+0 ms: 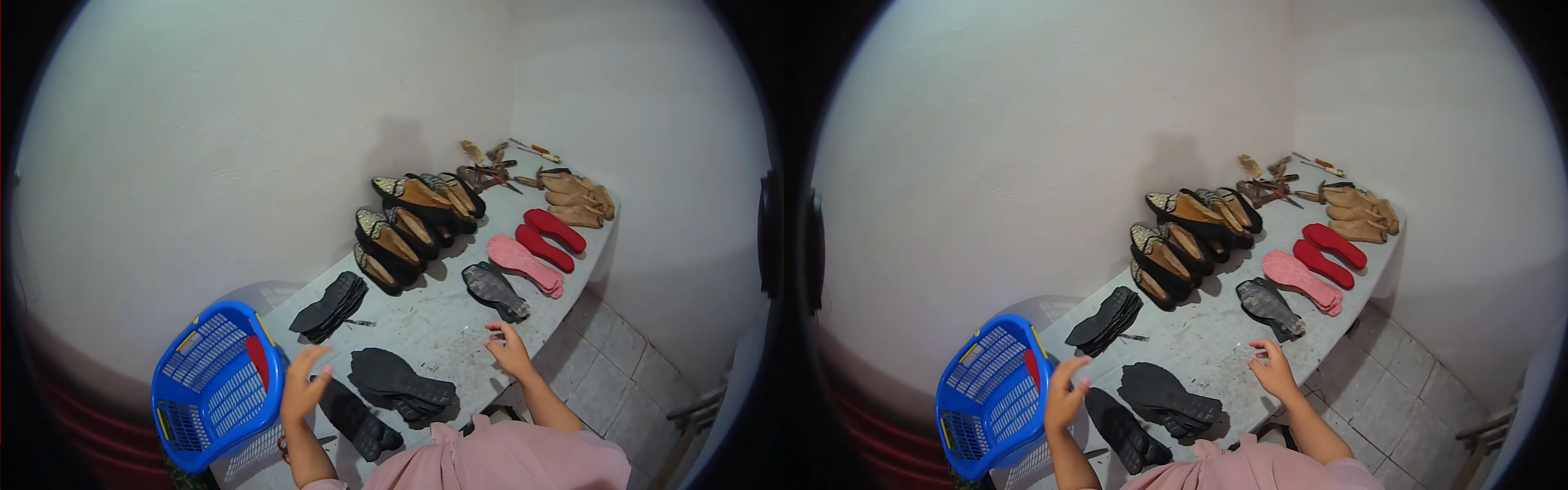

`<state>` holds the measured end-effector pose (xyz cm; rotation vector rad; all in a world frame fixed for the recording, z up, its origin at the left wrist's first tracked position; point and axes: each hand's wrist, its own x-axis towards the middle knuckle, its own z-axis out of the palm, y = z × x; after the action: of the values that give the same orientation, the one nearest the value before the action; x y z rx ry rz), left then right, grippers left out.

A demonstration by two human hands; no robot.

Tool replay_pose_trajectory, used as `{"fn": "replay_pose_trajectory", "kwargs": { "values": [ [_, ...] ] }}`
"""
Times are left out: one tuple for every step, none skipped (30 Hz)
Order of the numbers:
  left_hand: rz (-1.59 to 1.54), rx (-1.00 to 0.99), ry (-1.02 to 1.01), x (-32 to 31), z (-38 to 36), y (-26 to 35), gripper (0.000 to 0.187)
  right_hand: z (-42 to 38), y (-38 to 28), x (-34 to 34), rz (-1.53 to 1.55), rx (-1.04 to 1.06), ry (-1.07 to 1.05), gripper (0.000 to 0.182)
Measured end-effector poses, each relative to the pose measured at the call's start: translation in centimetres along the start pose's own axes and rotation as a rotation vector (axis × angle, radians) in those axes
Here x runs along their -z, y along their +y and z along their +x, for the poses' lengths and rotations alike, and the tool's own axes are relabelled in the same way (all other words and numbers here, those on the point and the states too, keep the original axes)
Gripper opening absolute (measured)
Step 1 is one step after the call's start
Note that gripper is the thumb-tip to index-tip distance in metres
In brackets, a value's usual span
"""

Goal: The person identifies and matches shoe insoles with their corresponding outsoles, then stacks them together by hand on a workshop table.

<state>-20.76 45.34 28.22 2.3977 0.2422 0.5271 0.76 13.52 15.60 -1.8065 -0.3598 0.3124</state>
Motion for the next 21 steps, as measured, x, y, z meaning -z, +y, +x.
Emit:
{"fn": "replay_pose_trajectory", "kwargs": {
  "values": [
    [-0.048,-0.010,-0.105,-1.4,0.5,0.8,0.037,0.4,-0.7,0.5,-0.002,0.014,0.023,0.035],
    [-0.095,-0.020,-0.212,-2.6,0.9,1.2,0.038,0.9,-1.0,1.0,-0.016,0.045,0.028,0.035],
    [-0.067,-0.015,-0.360,-3.5,1.2,1.4,0.047,1.4,-1.1,1.7,-0.033,0.076,0.032,0.035],
    [-0.034,0.018,-0.486,-4.2,1.6,1.7,0.049,2.0,-1.2,2.4,-0.051,0.108,0.032,0.036],
    [0.002,0.053,-0.612,-4.8,2.1,2.0,0.050,2.3,-1.6,3.2,-0.064,0.120,0.046,0.037],
    [0.041,0.093,-0.737,-5.5,2.5,2.2,0.051,2.8,-0.9,4.0,-0.096,0.139,0.054,0.037],
    [0.083,0.102,-0.801,-6.1,2.8,2.4,0.057,3.6,0.1,4.9,-0.129,0.157,0.057,0.038],
    [0.083,0.094,-0.798,-6.7,3.3,2.8,0.057,4.1,0.9,6.0,-0.164,0.176,0.057,0.038],
    [0.080,0.088,-0.792,-7.4,3.9,3.5,0.058,4.6,1.4,7.3,-0.173,0.167,0.051,0.039],
    [0.076,0.082,-0.781,-8.2,4.6,4.1,0.058,5.3,2.2,8.9,-0.210,0.183,0.054,0.039],
    [0.064,0.084,-0.772,-9.1,5.3,4.7,0.059,6.2,3.5,10.5,-0.249,0.201,0.055,0.038],
    [0.038,0.085,-0.748,-10.2,5.8,5.3,0.059,7.2,4.9,12.3,-0.290,0.221,0.053,0.038],
    [0.058,0.112,-0.761,-11.4,6.5,6.3,0.059,8.4,6.3,14.0,-0.306,0.207,0.067,0.039],
    [0.079,0.142,-0.778,-12.5,7.2,7.4,0.059,9.5,7.5,16.1,-0.363,0.180,0.067,0.040],
    [0.055,0.146,-0.777,-14.1,7.8,8.1,0.060,10.6,8.0,18.0,-0.419,0.156,0.068,0.041],
    [0.032,0.153,-0.781,-15.8,8.2,8.7,0.060,11.4,8.7,19.8,-0.473,0.127,0.068,0.042],
    [0.010,0.162,-0.787,-17.5,8.6,9.2,0.061,12.2,9.2,21.3,-0.480,0.116,0.097,0.043],
    [-0.020,0.146,-0.790,-19.3,9.1,9.8,0.062,13.1,10.1,22.8,-0.538,0.100,0.112,0.043],
    [-0.048,0.128,-0.792,-21.1,9.7,10.3,0.062,14.1,11.1,24.2,-0.594,0.085,0.128,0.044],
    [-0.074,0.111,-0.794,-22.8,10.2,10.9,0.063,14.9,12.0,25.3,-0.648,0.070,0.145,0.044],
    [-0.005,0.120,-0.800,-24.5,10.6,11.6,0.064,15.6,12.0,26.1,-0.678,0.007,0.123,0.046]
  ]
}}
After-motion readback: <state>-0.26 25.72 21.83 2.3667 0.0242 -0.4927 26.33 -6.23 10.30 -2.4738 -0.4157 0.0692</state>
